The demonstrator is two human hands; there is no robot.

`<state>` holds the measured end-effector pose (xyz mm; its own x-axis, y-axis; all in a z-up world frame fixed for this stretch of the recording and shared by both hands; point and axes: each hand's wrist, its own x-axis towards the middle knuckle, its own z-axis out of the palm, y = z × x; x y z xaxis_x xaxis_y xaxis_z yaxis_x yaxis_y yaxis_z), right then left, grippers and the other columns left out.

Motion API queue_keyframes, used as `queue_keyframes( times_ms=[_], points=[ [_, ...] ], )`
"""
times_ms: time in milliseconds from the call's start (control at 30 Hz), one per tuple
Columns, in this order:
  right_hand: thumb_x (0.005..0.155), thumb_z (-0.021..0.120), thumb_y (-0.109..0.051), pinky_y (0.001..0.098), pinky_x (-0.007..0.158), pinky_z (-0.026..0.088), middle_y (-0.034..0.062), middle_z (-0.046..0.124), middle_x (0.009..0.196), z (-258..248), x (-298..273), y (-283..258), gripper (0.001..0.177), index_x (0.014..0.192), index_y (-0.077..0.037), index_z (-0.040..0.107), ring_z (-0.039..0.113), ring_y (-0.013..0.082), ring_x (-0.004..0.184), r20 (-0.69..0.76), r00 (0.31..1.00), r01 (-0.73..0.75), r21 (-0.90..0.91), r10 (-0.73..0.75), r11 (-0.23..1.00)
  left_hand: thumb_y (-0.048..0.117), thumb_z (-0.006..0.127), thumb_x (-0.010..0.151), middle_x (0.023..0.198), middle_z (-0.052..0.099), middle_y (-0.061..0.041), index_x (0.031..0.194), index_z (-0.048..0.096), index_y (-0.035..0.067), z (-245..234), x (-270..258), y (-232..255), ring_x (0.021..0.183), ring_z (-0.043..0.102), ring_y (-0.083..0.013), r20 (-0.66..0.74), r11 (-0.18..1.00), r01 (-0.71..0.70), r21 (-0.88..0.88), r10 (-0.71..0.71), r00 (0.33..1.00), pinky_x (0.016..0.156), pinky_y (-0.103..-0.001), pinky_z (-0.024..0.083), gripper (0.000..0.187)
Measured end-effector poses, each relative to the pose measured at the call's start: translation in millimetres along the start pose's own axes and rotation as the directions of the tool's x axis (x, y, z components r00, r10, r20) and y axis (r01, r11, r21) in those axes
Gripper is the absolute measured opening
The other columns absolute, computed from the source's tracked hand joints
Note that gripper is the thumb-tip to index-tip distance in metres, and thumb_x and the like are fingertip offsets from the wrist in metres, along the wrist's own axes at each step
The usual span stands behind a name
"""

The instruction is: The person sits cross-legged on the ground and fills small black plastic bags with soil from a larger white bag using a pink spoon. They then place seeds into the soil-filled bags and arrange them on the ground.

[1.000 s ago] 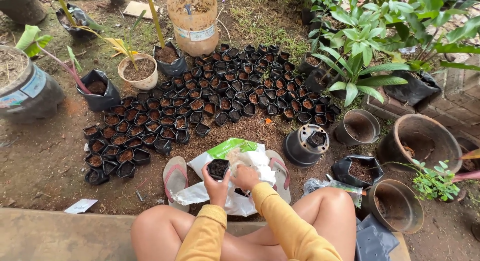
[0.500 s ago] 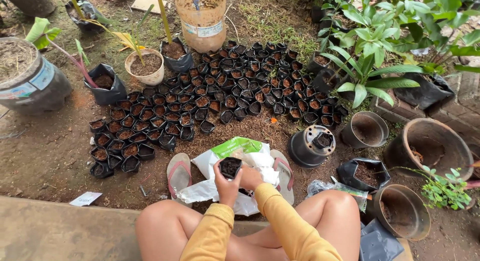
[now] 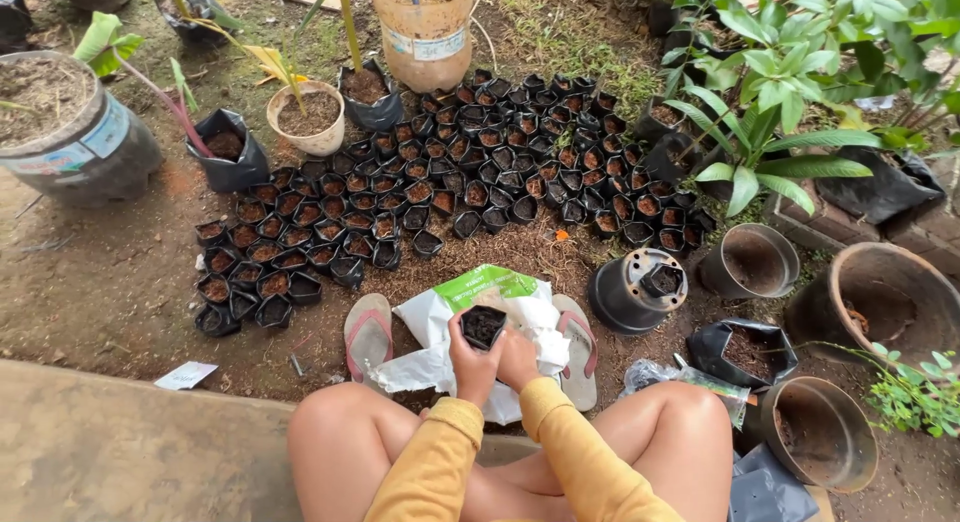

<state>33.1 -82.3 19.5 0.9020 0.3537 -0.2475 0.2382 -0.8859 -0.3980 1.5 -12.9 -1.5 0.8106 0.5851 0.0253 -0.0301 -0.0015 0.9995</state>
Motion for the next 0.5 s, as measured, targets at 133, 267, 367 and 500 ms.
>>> queue_keyframes(
  times_ms=[133,267,367,500],
  points=[
    [0.091,0.070,-0.027,0.0496,0.091,0.057,0.0199,0.072,0.089,34.3,14.4,32.5,0.028,0.093,0.002,0.071,0.070,0.0360,0.096,-0.048,0.998,0.046,0.023,-0.045,0.999,0.011,0.088,0.071,0.120,0.065,-0.024,0.133,0.054,0.008,2.0,-1.0,3.4,0.115,0.064,-0.0461,0.026,1.000,0.022,-0.008,-0.022,0.999,0.099,-0.057,0.051,0.070],
    [0.086,0.075,-0.037,0.0512,0.094,0.055,0.0203,0.072,0.093,52.2,22.1,51.1,0.041,0.097,0.002,0.070,0.069,0.0370,0.101,-0.097,0.995,0.039,0.102,-0.029,0.994,0.010,0.088,0.069,0.118,0.066,-0.023,0.131,0.054,0.008,4.7,-2.5,-1.9,0.112,0.065,-0.0454,0.048,1.000,-0.014,-0.003,0.014,0.999,0.097,-0.058,0.052,0.071],
    [0.085,0.075,-0.040,0.0506,0.094,0.055,0.0201,0.073,0.094,52.5,24.6,64.7,0.043,0.099,0.001,0.071,0.069,0.0376,0.102,-0.100,0.994,0.063,0.108,-0.052,0.992,0.008,0.088,0.066,0.117,0.067,-0.022,0.130,0.055,0.009,6.0,-3.6,-6.6,0.112,0.066,-0.0431,0.034,0.999,-0.036,0.002,0.036,0.999,0.096,-0.055,0.053,0.072],
    [0.085,0.073,-0.040,0.0497,0.095,0.055,0.0206,0.073,0.095,45.6,24.0,44.7,0.043,0.099,0.001,0.073,0.069,0.0379,0.104,-0.077,0.995,0.062,0.068,-0.056,0.996,0.008,0.088,0.065,0.114,0.068,-0.020,0.129,0.057,0.011,7.2,-2.9,-13.4,0.109,0.068,-0.0413,0.018,0.998,-0.059,-0.010,0.059,0.998,0.094,-0.053,0.055,0.071]
  ],
)
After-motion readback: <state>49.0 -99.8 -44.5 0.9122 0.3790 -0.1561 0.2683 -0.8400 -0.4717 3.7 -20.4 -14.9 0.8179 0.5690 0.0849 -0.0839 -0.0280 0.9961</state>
